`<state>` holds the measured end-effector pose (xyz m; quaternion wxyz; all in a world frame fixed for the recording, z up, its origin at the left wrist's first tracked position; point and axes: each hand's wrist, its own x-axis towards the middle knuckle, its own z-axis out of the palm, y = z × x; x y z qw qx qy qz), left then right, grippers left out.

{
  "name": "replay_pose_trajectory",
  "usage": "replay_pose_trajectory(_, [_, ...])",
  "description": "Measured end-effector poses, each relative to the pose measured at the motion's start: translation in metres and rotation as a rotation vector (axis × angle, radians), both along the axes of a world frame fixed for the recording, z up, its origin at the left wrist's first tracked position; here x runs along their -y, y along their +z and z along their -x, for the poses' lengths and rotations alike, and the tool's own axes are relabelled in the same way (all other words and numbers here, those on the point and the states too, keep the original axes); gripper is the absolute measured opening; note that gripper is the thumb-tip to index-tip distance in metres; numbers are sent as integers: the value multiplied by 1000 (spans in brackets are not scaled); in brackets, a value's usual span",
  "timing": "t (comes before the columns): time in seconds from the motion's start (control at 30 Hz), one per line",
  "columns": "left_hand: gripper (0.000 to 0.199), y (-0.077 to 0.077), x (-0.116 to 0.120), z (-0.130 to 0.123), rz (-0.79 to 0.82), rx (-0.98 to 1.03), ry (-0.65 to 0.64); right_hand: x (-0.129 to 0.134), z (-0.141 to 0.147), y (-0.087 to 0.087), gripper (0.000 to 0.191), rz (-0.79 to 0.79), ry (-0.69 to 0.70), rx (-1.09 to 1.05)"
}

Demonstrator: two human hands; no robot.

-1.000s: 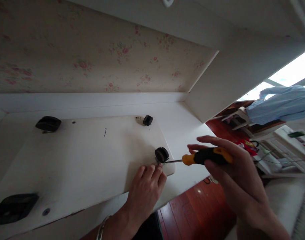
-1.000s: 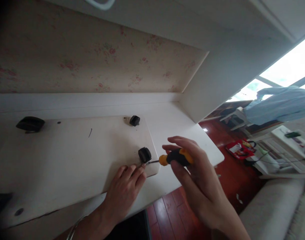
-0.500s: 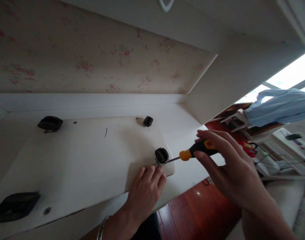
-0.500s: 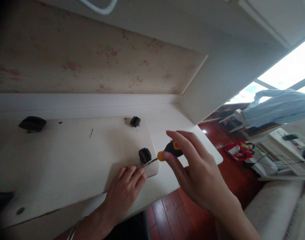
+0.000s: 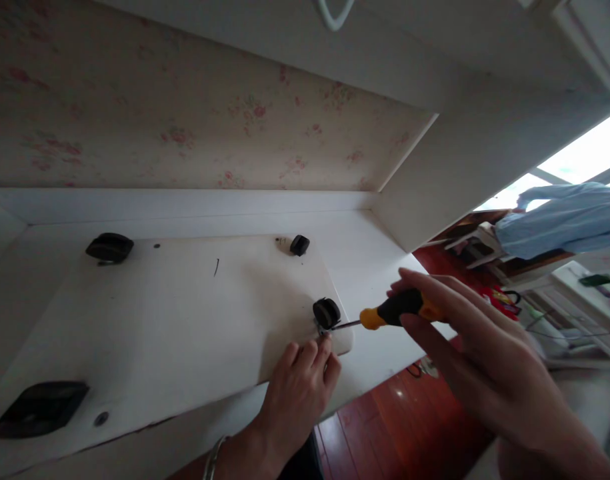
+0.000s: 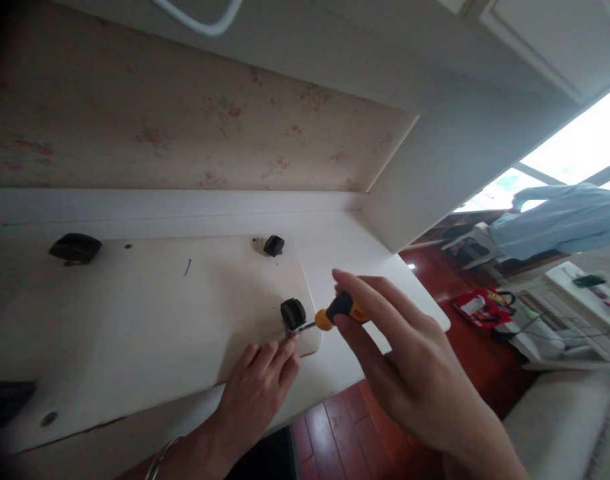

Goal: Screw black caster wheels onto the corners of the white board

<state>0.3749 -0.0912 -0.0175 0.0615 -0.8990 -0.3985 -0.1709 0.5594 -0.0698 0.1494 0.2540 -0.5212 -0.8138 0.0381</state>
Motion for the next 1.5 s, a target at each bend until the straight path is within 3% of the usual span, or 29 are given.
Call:
replay_pose_trajectory(0.1, [18,0,2,-5,7,-13,6,1,1,0,47,-54,-23,42])
replay_pose_trajectory(0.23, [18,0,3,-11,20,-42,8,0,-1,2,55,122,-4,-15])
replay_pose_trajectory(0.4, [14,1,1,-13,19,-32,3,-3,-4,0,40,-43,-74,74])
replay_pose_trajectory(0.57, [13,-1,2,-13,13,-28,9,0,-3,-2,45,141,2,-22])
replay_pose_trajectory(0.67, [13,-2,4,-12,4,-20,6,-3,-2,-5,31,-13,-23,46])
replay_pose_trajectory(0.73, [14,-3,5,-11,4,-7,26,-6,-1,-6,31,-61,-44,61])
replay_pose_trajectory(0.87, [13,-3,7,-10,14,-1,67,-9,0,-4,37,120,-1,-69])
replay_pose_trajectory(1.0, [14,-2,6,-10,5,-16,53,-9,1,-3,26,-37,-68,46])
replay_pose_trajectory(1.17, [14,-1,4,-9,1,-9,57,-7,0,-1,36,130,6,-36])
replay_pose_trajectory(1.3, [13,-1,4,-8,0,-12,58,-8,0,-1,24,-12,-59,72])
replay_pose_trajectory(1.43, [13,-2,4,-7,5,-6,65,-7,-1,1,38,120,16,4])
replay_pose_trajectory(1.5, [14,-2,4,-7,2,-10,59,-7,-1,0,30,93,1,16])
